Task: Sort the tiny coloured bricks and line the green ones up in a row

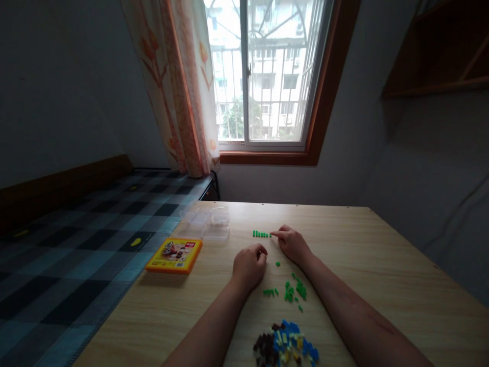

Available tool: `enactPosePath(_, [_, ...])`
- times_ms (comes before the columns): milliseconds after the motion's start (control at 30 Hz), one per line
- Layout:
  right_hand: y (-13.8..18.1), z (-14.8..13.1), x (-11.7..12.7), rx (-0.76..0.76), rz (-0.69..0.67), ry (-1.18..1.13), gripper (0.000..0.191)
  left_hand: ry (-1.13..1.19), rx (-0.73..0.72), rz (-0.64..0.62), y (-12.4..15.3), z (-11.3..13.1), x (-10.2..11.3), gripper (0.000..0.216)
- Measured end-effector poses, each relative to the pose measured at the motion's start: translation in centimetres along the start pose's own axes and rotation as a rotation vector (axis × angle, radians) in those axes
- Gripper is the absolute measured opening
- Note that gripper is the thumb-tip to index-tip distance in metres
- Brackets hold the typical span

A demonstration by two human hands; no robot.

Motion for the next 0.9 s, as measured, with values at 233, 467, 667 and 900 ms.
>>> enactPosePath(233, [0.05, -0.87, 0.11, -0.008, -0.03, 0.064, 0.026, -0.028, -0.004, 0.009, 0.16, 0.33, 0.15, 0.021])
enactPosePath(467, [-0.02, -0.78, 0.17, -0.005, -0.029, 0.035, 0.026, -0.029, -0.001, 0.009, 0.06, 0.2, 0.09, 0.02])
enactPosePath(667, [-0.04, -0.69, -0.1, -0.011, -0.039, 0.036, 0.026, -0.028, 0.002, 0.008, 0.09, 0.27, 0.23, 0.02])
enactPosePath(900, [0.07, -1.06, -0.17, -0.037, -0.06, 0.085, 0.026, -0.018, -0.004, 0.013, 0.08, 0.25, 0.17, 0.02])
Point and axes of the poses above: each hand's wrist, its own y-axis away from the middle knuckle, its own x-axis out of the back of the hand, z = x × y, the point moved 7 cm from there along -y, towards the middle knuckle, and after that the axes turned 1 degree about x, right-handed, at the moved point
